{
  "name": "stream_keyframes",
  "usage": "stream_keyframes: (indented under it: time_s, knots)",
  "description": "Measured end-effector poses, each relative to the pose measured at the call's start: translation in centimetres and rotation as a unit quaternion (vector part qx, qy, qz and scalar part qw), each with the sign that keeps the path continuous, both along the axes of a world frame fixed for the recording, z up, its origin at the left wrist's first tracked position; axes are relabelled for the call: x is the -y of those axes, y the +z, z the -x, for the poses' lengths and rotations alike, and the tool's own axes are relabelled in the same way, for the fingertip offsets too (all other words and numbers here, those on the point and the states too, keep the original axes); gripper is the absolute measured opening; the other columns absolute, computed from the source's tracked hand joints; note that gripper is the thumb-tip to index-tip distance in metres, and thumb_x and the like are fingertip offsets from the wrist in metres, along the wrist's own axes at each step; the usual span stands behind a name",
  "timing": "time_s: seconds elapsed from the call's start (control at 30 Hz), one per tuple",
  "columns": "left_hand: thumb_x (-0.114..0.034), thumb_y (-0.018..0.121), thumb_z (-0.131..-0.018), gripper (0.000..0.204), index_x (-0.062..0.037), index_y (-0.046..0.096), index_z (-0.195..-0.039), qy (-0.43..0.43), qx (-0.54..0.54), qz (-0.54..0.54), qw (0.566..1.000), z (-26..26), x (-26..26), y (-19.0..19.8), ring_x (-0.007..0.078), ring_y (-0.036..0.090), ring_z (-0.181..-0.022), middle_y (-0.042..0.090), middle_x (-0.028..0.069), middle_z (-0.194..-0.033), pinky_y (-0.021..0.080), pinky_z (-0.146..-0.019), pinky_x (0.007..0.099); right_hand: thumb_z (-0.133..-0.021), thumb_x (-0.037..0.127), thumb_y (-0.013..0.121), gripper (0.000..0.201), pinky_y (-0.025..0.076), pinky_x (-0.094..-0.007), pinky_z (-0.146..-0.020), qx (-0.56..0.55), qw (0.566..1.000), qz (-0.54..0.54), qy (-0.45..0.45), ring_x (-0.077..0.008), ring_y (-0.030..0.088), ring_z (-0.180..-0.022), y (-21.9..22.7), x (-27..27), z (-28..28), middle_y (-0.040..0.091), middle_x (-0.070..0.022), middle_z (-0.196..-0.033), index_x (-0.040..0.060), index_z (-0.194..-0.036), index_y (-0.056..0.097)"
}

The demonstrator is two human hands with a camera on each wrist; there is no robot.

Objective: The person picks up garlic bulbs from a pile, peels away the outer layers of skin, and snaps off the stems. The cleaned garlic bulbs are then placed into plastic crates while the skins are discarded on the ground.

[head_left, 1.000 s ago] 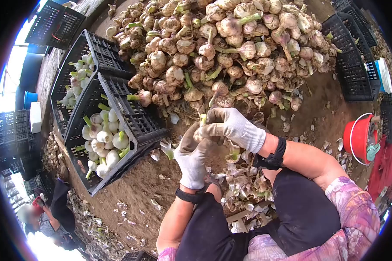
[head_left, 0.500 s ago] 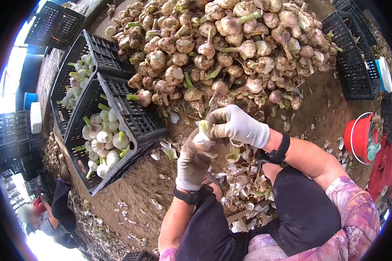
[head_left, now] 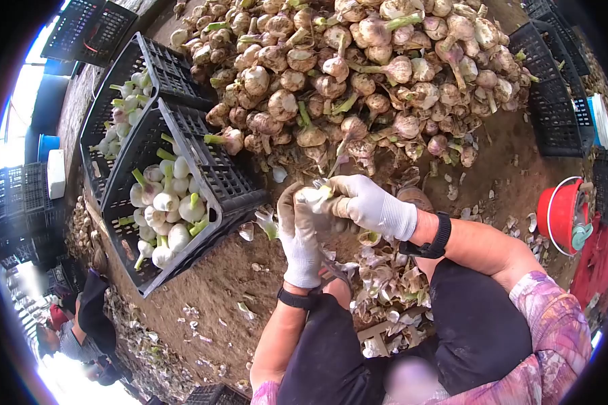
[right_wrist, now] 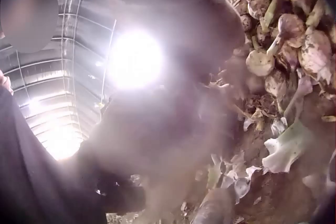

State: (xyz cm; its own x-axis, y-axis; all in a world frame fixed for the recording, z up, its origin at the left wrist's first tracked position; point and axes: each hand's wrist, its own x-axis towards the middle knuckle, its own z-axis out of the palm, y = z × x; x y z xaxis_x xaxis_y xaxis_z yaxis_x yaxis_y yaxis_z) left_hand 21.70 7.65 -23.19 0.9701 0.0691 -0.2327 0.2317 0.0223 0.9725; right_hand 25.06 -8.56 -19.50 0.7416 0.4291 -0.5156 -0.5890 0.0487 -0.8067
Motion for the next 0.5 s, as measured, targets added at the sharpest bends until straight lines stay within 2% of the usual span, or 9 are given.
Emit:
stream_keyframes:
  time_s: [0.03, 0.07, 0.17, 0.2, 0.3, 0.33, 0.43, 0.47, 0.5]
  knots:
    - [-0.039, 0.048, -0.099, 0.044, -0.0044, 0.049, -0.126, 0.010, 0.008, 0.018, 1.000, 0.0, 0.1, 0.2, 0.0075, 0.056, -0.070, 0.060, 0.0010, -0.089, 0.046, -0.055, 0.0222, -0.089, 0.013, 0.060, 0.018, 0.048, -0.0247, -0.054, 0.027, 1.000, -0.003, 0.003, -0.0083, 0.059, -0.061, 0.0, -0.2, 0.1, 0.063, -0.0032, -0.078, -0.0001, -0.101, 0.060]
    - [-0.036, 0.047, -0.099, 0.043, -0.0031, 0.048, -0.127, 0.008, -0.012, 0.085, 0.996, 0.1, 0.2, 1.0, 0.0087, 0.057, -0.077, 0.060, 0.0035, -0.097, 0.048, -0.065, 0.0230, -0.089, 0.012, 0.061, 0.017, 0.049, -0.0252, -0.055, 0.054, 0.998, -0.007, 0.006, -0.0085, 0.059, -0.062, -0.1, -0.4, 0.2, 0.063, -0.0031, -0.078, -0.0010, -0.101, 0.060]
    - [-0.036, 0.048, -0.099, 0.042, -0.0029, 0.050, -0.125, -0.035, -0.130, 0.251, 0.959, -0.7, -1.6, 2.0, 0.0108, 0.059, -0.083, 0.061, 0.0045, -0.099, 0.049, -0.072, 0.0246, -0.088, 0.008, 0.061, 0.016, 0.048, -0.0258, -0.060, 0.151, 0.988, -0.011, -0.024, -0.0076, 0.058, -0.067, -0.3, -1.3, 0.7, 0.063, -0.0029, -0.078, -0.0030, -0.100, 0.060]
    - [-0.040, 0.047, -0.099, 0.044, -0.0016, 0.054, -0.119, 0.007, -0.140, 0.251, 0.958, -0.9, -1.0, 2.1, 0.0113, 0.060, -0.078, 0.063, 0.0043, -0.098, 0.049, -0.067, 0.0235, -0.088, 0.006, 0.060, 0.014, 0.047, -0.0245, -0.060, 0.127, 0.992, -0.017, -0.006, -0.0055, 0.056, -0.069, 0.3, -1.1, 0.9, 0.062, -0.0022, -0.078, -0.0025, -0.098, 0.061]
    - [-0.043, 0.042, -0.100, 0.047, -0.0006, 0.059, -0.110, -0.053, -0.171, 0.198, 0.964, -1.7, -2.0, 2.6, 0.0111, 0.061, -0.073, 0.064, 0.0039, -0.092, 0.048, -0.061, 0.0235, -0.087, 0.005, 0.060, 0.012, 0.046, -0.0232, -0.058, 0.017, 0.997, -0.072, 0.024, -0.0052, 0.055, -0.066, 0.0, -0.8, 1.3, 0.061, -0.0012, -0.077, -0.0006, -0.097, 0.062]
    - [-0.046, 0.040, -0.100, 0.050, -0.0016, 0.062, -0.103, -0.088, -0.171, 0.148, 0.970, -2.1, -2.4, 2.0, 0.0100, 0.060, -0.068, 0.064, 0.0025, -0.085, 0.047, -0.059, 0.0224, -0.086, 0.005, 0.061, 0.012, 0.046, -0.0229, -0.054, 0.001, 0.995, -0.101, 0.025, -0.0065, 0.055, -0.061, 0.1, -0.8, 1.5, 0.060, -0.0003, -0.075, 0.0013, -0.097, 0.063]
    - [-0.047, 0.041, -0.099, 0.048, -0.0048, 0.063, -0.097, -0.141, -0.295, 0.149, 0.933, -2.7, -3.1, 1.8, 0.0085, 0.059, -0.068, 0.064, 0.0003, -0.081, 0.046, -0.057, 0.0213, -0.085, 0.006, 0.061, 0.012, 0.045, -0.0234, -0.051, -0.048, 0.988, -0.126, 0.080, -0.0083, 0.057, -0.057, 0.4, -0.5, 2.6, 0.060, -0.0012, -0.073, 0.0018, -0.096, 0.063]
    - [-0.050, 0.044, -0.097, 0.048, -0.0066, 0.062, -0.091, -0.175, -0.324, 0.188, 0.911, -3.0, -3.4, 1.6, 0.0078, 0.059, -0.067, 0.063, -0.0013, -0.077, 0.046, -0.056, 0.0201, -0.085, 0.007, 0.061, 0.012, 0.046, -0.0236, -0.052, -0.060, 0.983, -0.087, 0.152, -0.0088, 0.058, -0.058, 0.7, -0.4, 2.9, 0.061, -0.0026, -0.072, 0.0009, -0.095, 0.062]
    - [-0.051, 0.043, -0.097, 0.048, -0.0067, 0.061, -0.091, -0.158, -0.323, 0.250, 0.899, -2.5, -2.8, 1.8, 0.0074, 0.060, -0.069, 0.063, -0.0014, -0.080, 0.046, -0.055, 0.0191, -0.086, 0.008, 0.060, 0.012, 0.047, -0.0239, -0.052, -0.046, 0.975, -0.074, 0.204, -0.0093, 0.059, -0.058, 1.0, -0.5, 3.1, 0.061, -0.0040, -0.070, 0.0000, -0.094, 0.061]
